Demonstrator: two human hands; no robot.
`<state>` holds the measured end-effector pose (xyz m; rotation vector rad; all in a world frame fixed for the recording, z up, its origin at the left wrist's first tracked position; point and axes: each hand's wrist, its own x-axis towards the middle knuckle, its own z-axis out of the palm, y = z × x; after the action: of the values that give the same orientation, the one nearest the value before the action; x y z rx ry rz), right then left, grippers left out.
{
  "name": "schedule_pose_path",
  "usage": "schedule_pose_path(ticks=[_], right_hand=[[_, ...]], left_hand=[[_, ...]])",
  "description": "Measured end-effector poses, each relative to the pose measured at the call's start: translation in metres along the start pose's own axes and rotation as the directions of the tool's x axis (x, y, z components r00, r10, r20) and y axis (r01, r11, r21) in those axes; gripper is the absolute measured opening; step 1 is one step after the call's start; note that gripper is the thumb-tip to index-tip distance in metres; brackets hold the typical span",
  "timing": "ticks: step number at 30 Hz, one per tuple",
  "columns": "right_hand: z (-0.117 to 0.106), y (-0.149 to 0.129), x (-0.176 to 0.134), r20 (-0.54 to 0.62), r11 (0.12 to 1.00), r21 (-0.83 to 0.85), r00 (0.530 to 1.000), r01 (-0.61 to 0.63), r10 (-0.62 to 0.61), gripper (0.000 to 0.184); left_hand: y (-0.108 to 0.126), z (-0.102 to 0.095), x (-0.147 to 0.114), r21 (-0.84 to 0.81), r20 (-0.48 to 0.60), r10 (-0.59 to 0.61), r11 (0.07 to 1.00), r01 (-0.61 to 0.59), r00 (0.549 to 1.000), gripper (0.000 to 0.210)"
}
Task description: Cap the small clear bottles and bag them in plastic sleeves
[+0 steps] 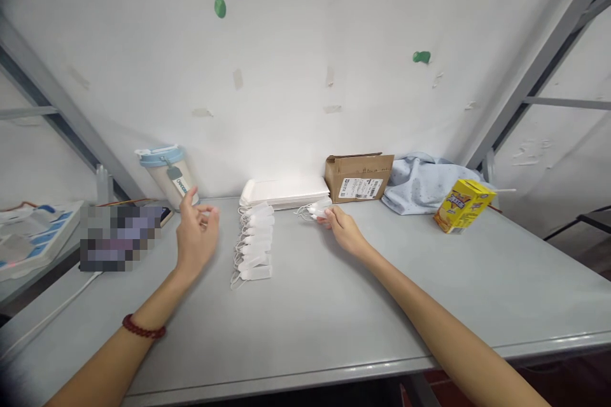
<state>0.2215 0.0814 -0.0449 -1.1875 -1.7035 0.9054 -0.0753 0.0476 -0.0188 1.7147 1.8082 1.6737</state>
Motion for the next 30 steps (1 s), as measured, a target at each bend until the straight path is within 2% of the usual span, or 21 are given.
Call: schedule_pose_path(ticks=[1,2,3,5,6,8,11,13,15,17,20,22,24,26,27,28,30], right_hand=[[0.0,0.0,0.0,0.004,1.0,-0.003,1.0,0.002,-0.002,0.042],[0.0,-0.001,-0.001,0.007,1.0,-0.005,1.0,0.005,-0.005,0.041],[0.001,-0.001,-0.001,0.009,1.0,-0.008,1.0,0.009,-0.009,0.041],[0.001,-0.001,-0.001,0.009,1.0,-0.015,1.0,0.013,-0.013,0.039],[0.001,0.0,-0.001,0.009,1.0,-0.023,1.0,0.015,-0.014,0.039],[0.001,-0.001,-0.001,0.011,0.999,-0.045,1.0,0.02,-0.02,0.038],[0.003,-0.005,-0.003,0.012,0.997,-0.067,0.999,0.038,-0.037,0.037],[0.005,-0.012,-0.006,0.027,0.996,-0.064,0.998,0.059,-0.057,0.037],[0.009,-0.02,-0.012,0.065,0.995,-0.053,0.994,0.086,-0.083,0.037],[0.014,-0.029,-0.017,0.112,0.993,-0.031,0.988,0.112,-0.108,0.037],[0.02,-0.037,-0.024,0.159,0.99,-0.009,0.978,0.141,-0.138,0.035],[0.022,-0.04,-0.027,0.168,0.989,-0.015,0.975,0.148,-0.144,0.035],[0.023,-0.043,-0.03,0.171,0.989,-0.031,0.975,0.146,-0.139,0.035],[0.023,-0.046,-0.033,0.184,0.989,-0.036,0.974,0.142,-0.133,0.034],[0.023,-0.047,-0.034,0.194,0.989,-0.03,0.972,0.142,-0.133,0.034],[0.023,-0.049,-0.035,0.204,0.99,-0.018,0.97,0.141,-0.135,0.033],[0.025,-0.051,-0.037,0.215,0.99,0.017,0.966,0.143,-0.143,0.032]], left_hand=[[-0.001,0.0,0.0,0.125,-0.039,0.227,0.967,-0.221,0.973,0.047],[-0.001,0.0,-0.001,0.237,-0.039,0.426,0.883,-0.406,0.904,0.049],[-0.002,0.001,-0.003,0.316,-0.023,0.563,0.789,-0.528,0.826,0.053],[-0.001,0.004,-0.007,0.421,0.007,0.703,0.643,-0.64,0.711,0.064],[0.001,0.007,-0.01,0.449,0.019,0.733,0.601,-0.661,0.68,0.07],[0.007,0.011,-0.018,0.434,0.075,0.761,0.556,-0.709,0.644,0.077],[0.02,0.016,-0.033,0.323,0.149,0.749,0.58,-0.748,0.645,0.063],[0.028,0.019,-0.041,0.237,0.221,0.685,0.653,-0.719,0.695,0.042],[0.034,0.02,-0.046,0.154,0.294,0.588,0.749,-0.644,0.754,0.029],[0.036,0.021,-0.047,0.086,0.358,0.495,0.827,-0.556,0.792,0.027],[0.036,0.021,-0.048,0.001,0.422,0.423,0.884,-0.467,0.802,0.024],[0.037,0.02,-0.048,-0.051,0.428,0.42,0.895,-0.442,0.8,0.023],[0.04,0.019,-0.049,-0.09,0.414,0.401,0.912,-0.401,0.818,0.024],[0.046,0.016,-0.049,-0.134,0.412,0.315,0.949,-0.285,0.855,0.023],[0.049,0.015,-0.049,-0.17,0.431,0.242,0.968,-0.186,0.869,0.024],[0.052,0.013,-0.048,-0.212,0.464,0.161,0.975,-0.068,0.871,0.024],[0.056,0.011,-0.047,-0.295,0.554,0.028,0.941,0.165,0.832,0.026]])
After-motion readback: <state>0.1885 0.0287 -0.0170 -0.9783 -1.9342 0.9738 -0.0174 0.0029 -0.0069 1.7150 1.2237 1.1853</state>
